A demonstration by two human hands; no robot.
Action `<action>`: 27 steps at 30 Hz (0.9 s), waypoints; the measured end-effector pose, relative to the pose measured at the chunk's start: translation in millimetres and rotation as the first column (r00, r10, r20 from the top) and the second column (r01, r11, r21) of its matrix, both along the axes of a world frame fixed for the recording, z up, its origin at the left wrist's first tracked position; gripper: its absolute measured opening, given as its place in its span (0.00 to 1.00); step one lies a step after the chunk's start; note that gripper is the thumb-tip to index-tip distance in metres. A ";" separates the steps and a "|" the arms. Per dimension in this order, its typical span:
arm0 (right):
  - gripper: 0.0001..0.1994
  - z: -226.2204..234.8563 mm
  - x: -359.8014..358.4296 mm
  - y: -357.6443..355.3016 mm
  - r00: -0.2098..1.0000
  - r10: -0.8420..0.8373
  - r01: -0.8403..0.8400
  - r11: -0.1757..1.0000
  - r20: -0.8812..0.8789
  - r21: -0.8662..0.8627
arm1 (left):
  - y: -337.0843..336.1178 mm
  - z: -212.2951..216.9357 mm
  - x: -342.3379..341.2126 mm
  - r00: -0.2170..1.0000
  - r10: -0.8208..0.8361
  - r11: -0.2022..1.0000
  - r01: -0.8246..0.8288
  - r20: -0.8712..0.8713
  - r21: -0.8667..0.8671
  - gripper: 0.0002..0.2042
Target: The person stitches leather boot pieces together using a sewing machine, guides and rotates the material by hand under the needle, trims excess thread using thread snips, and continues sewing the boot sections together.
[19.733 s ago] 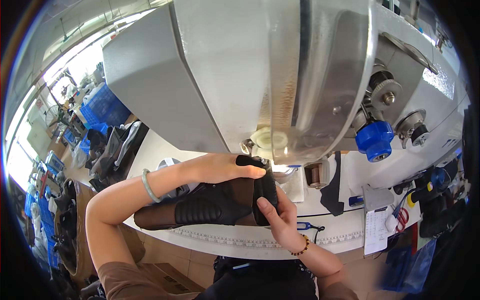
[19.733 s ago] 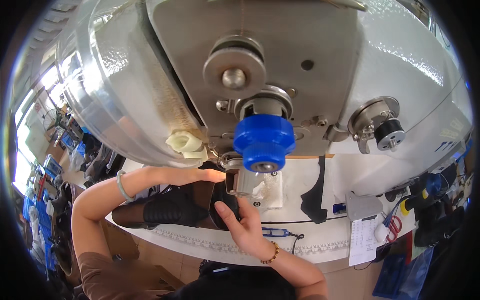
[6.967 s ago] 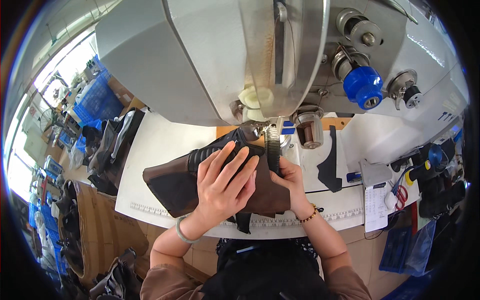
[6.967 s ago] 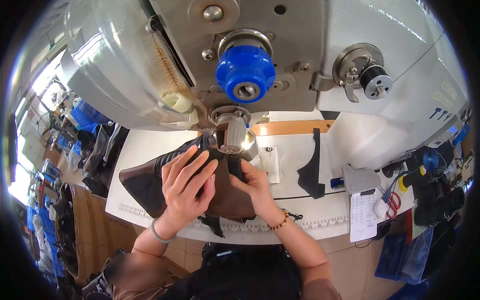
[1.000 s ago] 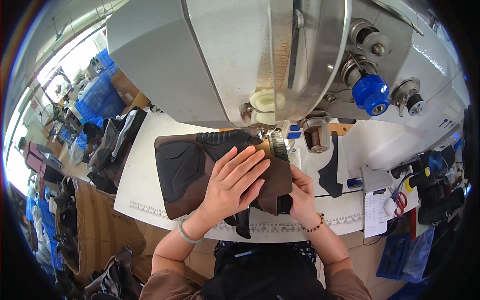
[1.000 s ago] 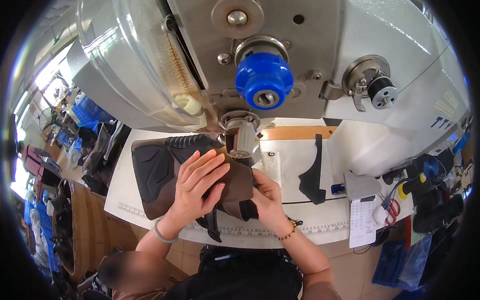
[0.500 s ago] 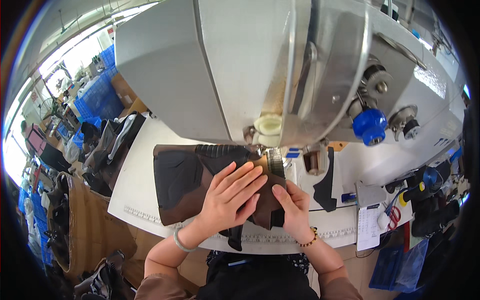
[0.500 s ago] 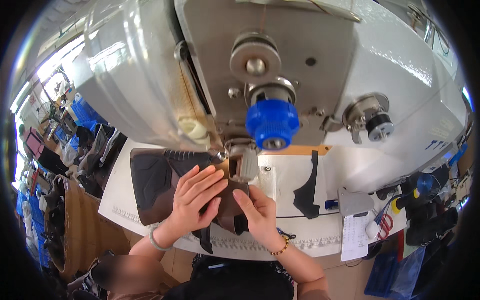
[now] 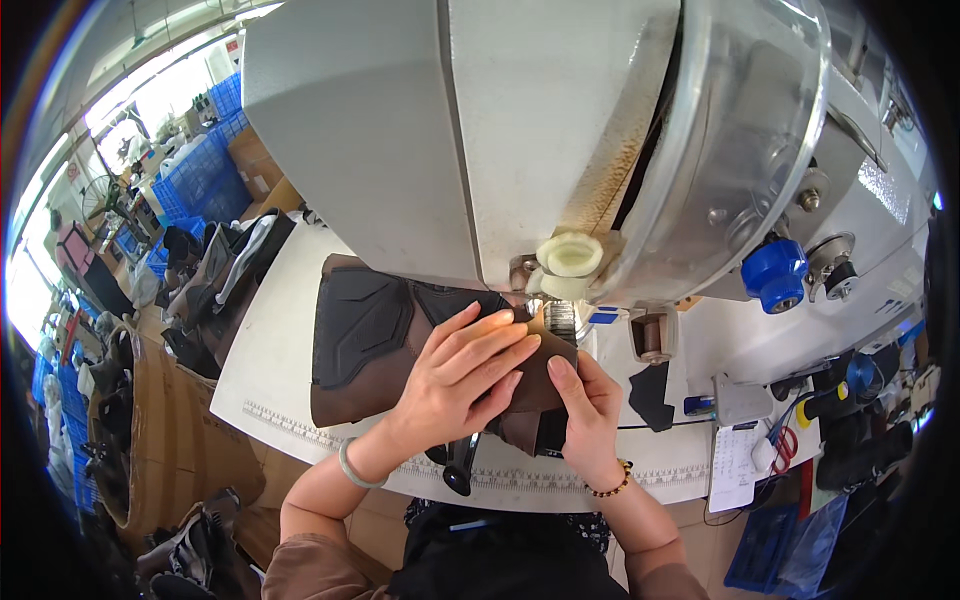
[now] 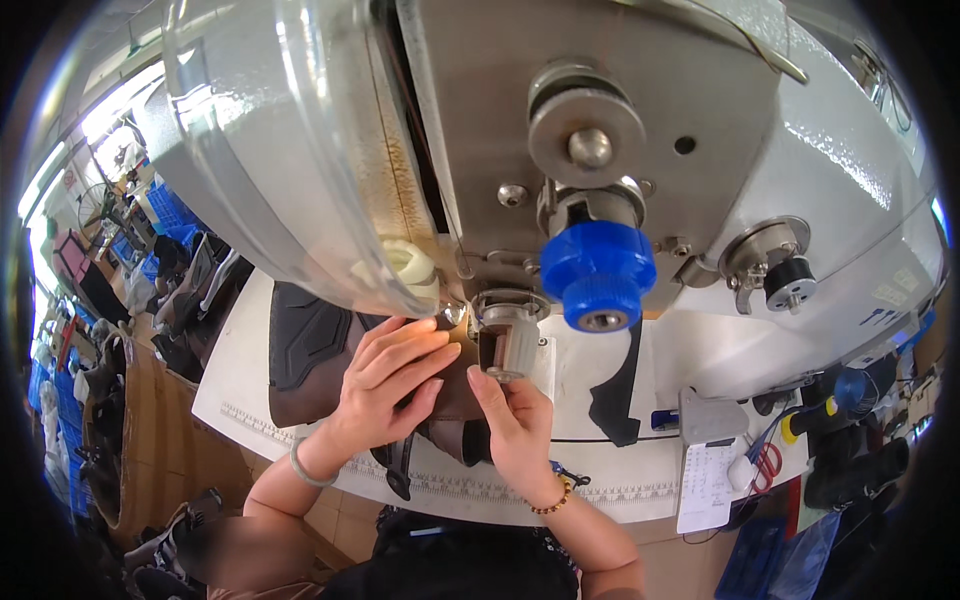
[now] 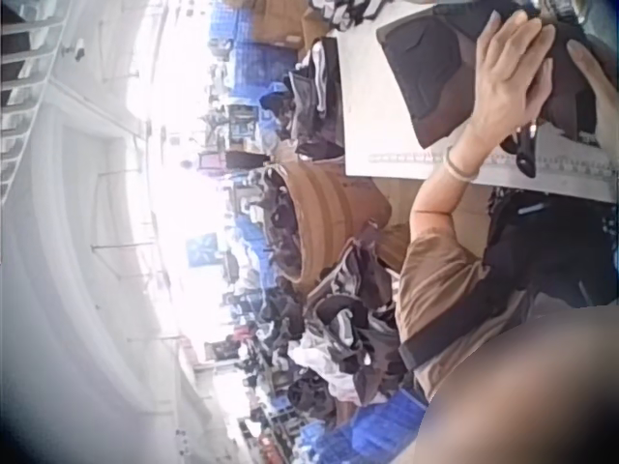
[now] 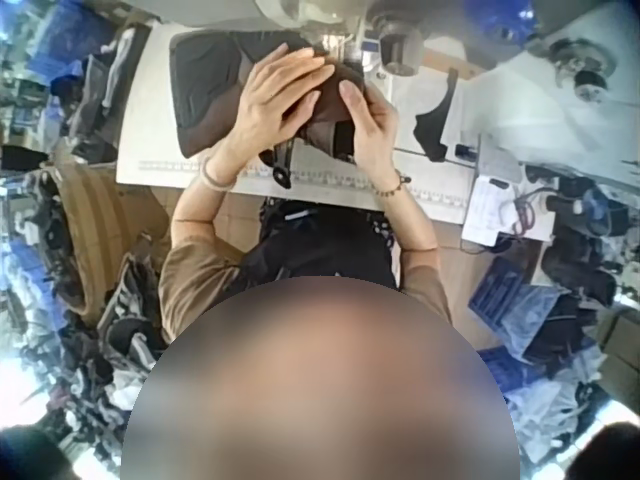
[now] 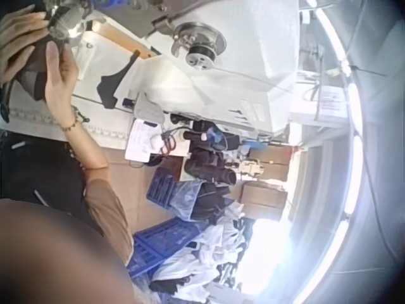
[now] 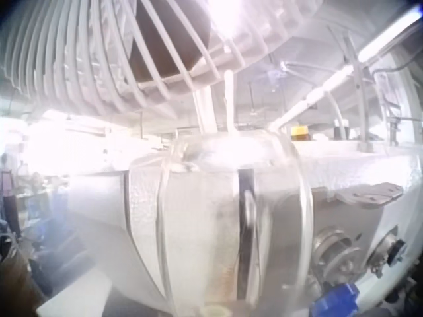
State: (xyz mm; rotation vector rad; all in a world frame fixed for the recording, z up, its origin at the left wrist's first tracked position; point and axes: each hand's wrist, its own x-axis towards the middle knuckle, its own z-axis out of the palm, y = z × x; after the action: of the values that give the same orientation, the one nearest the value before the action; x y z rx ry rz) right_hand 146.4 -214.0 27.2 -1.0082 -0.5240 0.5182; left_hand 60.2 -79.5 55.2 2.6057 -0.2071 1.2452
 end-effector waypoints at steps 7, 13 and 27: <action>0.12 14.5 -8.6 5.9 0.993 -0.088 0.088 0.996 -0.075 -0.001 | -0.6 -4.7 -4.3 0.999 -0.010 1.000 0.011 -0.040 0.023 0.20; 0.11 1.1 -3.0 7.8 0.995 -0.100 0.100 0.995 0.001 0.002 | 1.5 3.4 -1.4 0.996 -0.026 0.999 0.028 -0.080 0.017 0.20; 0.08 1.8 -25.2 29.3 0.972 -0.198 0.215 0.967 -0.125 0.138 | -8.8 10.2 -5.5 0.995 0.003 1.000 -0.002 -0.096 0.009 0.20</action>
State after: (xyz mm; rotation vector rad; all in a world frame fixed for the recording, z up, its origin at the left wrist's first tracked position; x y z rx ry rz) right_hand 121.2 -184.7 29.0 -0.8722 -0.3494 0.3402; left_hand 54.7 -88.3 65.4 2.6656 -0.1923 1.1189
